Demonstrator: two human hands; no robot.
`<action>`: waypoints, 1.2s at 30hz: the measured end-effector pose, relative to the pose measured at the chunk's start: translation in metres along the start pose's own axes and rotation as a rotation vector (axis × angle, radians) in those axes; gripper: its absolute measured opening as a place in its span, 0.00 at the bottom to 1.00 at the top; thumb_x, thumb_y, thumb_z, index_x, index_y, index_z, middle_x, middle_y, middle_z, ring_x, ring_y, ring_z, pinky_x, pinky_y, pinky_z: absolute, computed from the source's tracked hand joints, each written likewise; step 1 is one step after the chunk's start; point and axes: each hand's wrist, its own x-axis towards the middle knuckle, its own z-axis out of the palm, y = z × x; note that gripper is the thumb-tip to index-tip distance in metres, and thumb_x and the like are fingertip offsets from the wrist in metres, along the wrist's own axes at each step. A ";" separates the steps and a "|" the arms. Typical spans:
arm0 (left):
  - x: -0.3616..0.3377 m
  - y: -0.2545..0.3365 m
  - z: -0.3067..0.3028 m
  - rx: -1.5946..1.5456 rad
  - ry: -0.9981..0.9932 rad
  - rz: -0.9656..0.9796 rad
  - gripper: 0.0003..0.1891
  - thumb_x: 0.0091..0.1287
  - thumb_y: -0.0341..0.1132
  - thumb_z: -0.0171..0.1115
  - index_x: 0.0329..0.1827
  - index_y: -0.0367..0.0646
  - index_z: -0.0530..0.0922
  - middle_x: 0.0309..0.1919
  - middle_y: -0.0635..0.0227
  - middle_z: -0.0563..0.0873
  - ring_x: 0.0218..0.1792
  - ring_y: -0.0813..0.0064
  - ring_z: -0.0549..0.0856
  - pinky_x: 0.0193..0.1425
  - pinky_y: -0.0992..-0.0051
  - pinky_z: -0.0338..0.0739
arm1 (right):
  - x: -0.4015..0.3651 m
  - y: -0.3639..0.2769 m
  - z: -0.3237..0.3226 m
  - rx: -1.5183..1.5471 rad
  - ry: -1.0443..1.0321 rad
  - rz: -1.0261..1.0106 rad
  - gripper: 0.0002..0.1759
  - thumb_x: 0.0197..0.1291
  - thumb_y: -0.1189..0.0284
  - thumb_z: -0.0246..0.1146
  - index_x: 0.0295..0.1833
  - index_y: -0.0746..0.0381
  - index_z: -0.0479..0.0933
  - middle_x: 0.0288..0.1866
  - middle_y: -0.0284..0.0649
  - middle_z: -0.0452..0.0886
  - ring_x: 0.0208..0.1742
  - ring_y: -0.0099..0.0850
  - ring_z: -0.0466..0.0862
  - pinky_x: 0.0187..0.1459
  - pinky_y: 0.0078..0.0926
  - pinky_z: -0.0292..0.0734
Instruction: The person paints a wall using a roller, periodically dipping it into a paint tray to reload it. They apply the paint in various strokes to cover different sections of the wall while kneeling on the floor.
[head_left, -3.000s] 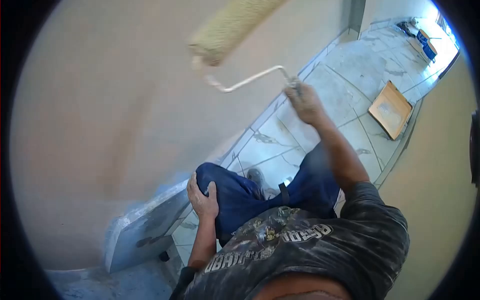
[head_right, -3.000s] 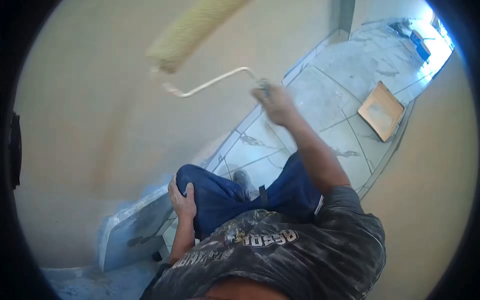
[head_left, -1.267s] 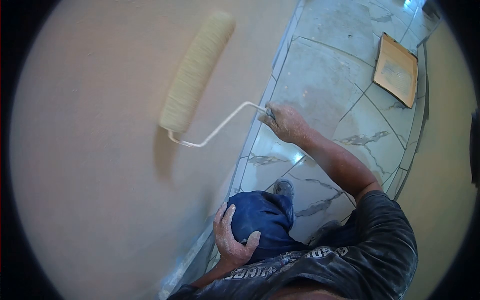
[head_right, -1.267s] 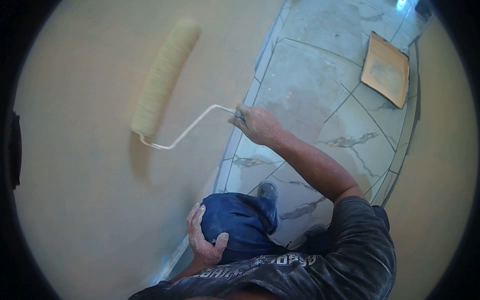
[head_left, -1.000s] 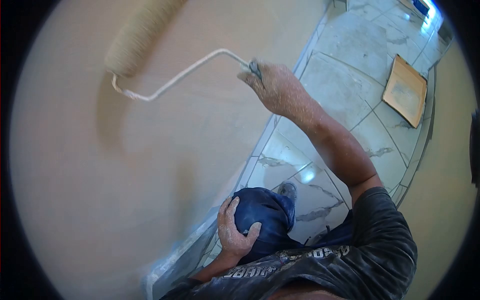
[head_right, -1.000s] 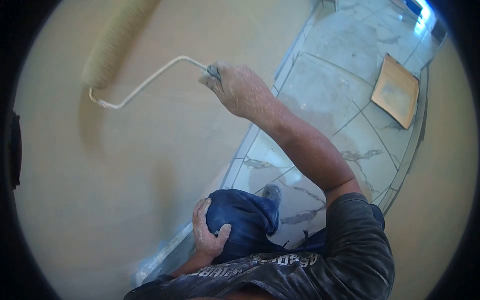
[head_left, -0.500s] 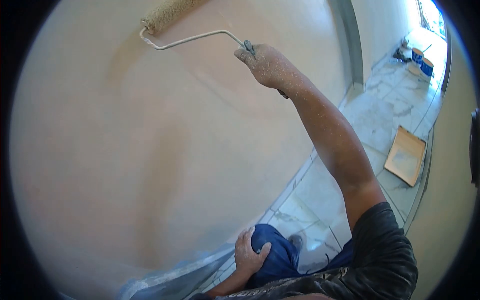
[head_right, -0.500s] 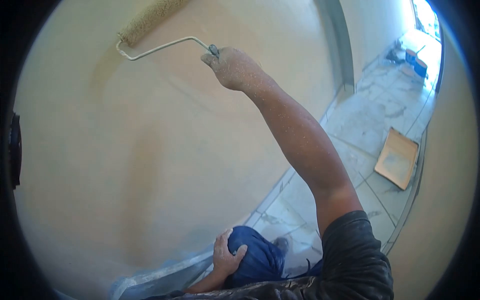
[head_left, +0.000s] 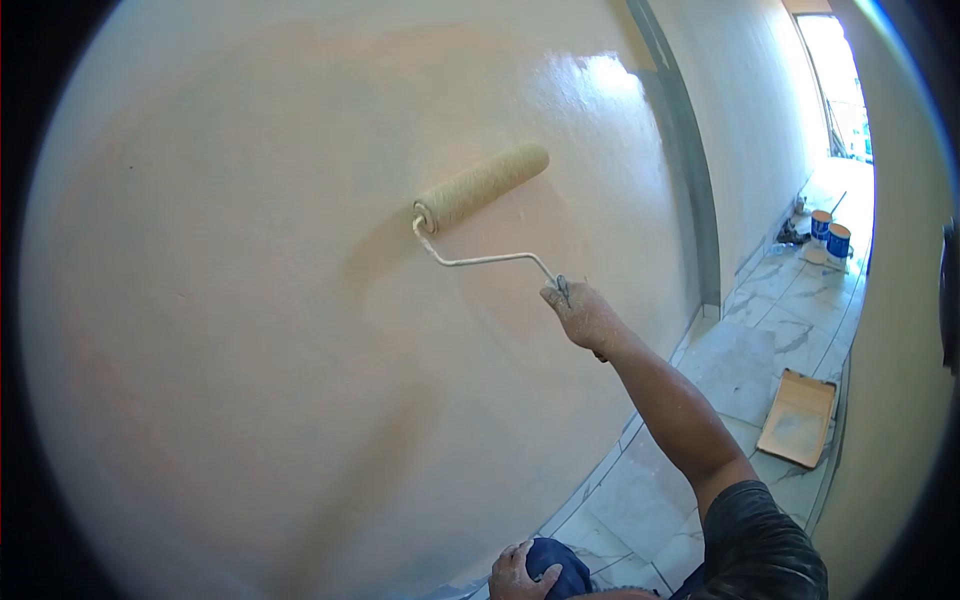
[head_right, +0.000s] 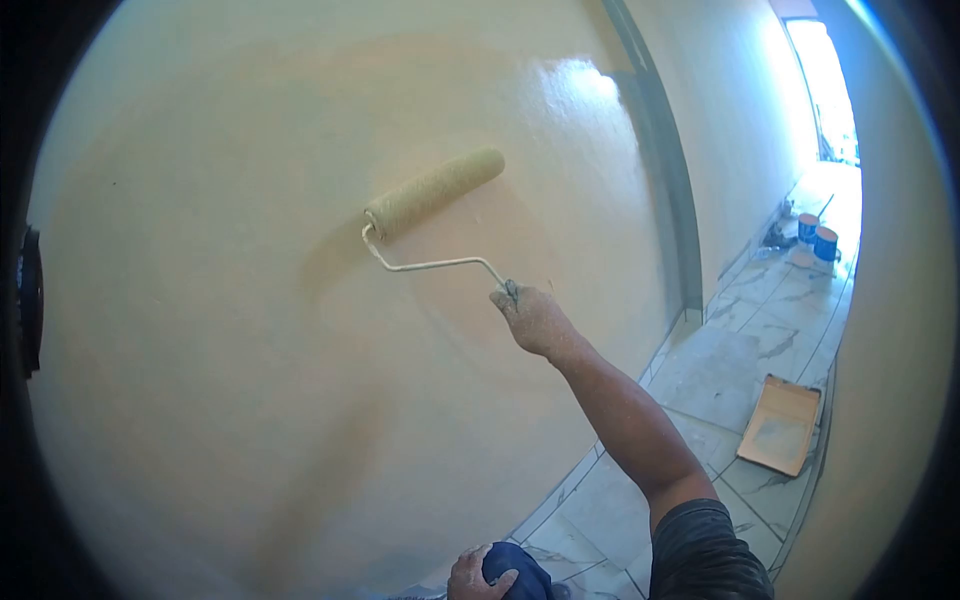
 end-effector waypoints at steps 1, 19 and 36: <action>0.003 0.004 -0.003 0.009 -0.008 0.000 0.42 0.56 0.58 0.73 0.71 0.50 0.71 0.67 0.45 0.72 0.69 0.43 0.71 0.74 0.52 0.65 | 0.008 -0.010 -0.005 -0.008 -0.002 -0.013 0.28 0.73 0.52 0.54 0.43 0.70 0.78 0.37 0.65 0.81 0.43 0.62 0.81 0.46 0.52 0.75; 0.022 0.022 0.004 0.087 0.184 0.026 0.37 0.59 0.58 0.68 0.68 0.47 0.73 0.64 0.52 0.76 0.67 0.48 0.72 0.71 0.49 0.66 | 0.197 -0.249 -0.126 -0.020 0.055 -0.071 0.31 0.73 0.42 0.50 0.35 0.61 0.71 0.20 0.32 0.67 0.20 0.24 0.69 0.25 0.31 0.72; 0.011 -0.003 -0.020 0.071 0.153 0.205 0.35 0.59 0.49 0.69 0.66 0.38 0.72 0.61 0.40 0.75 0.64 0.41 0.73 0.69 0.50 0.67 | 0.007 -0.005 -0.011 0.064 -0.043 0.136 0.32 0.72 0.44 0.53 0.32 0.64 0.70 0.20 0.34 0.68 0.20 0.24 0.70 0.21 0.30 0.72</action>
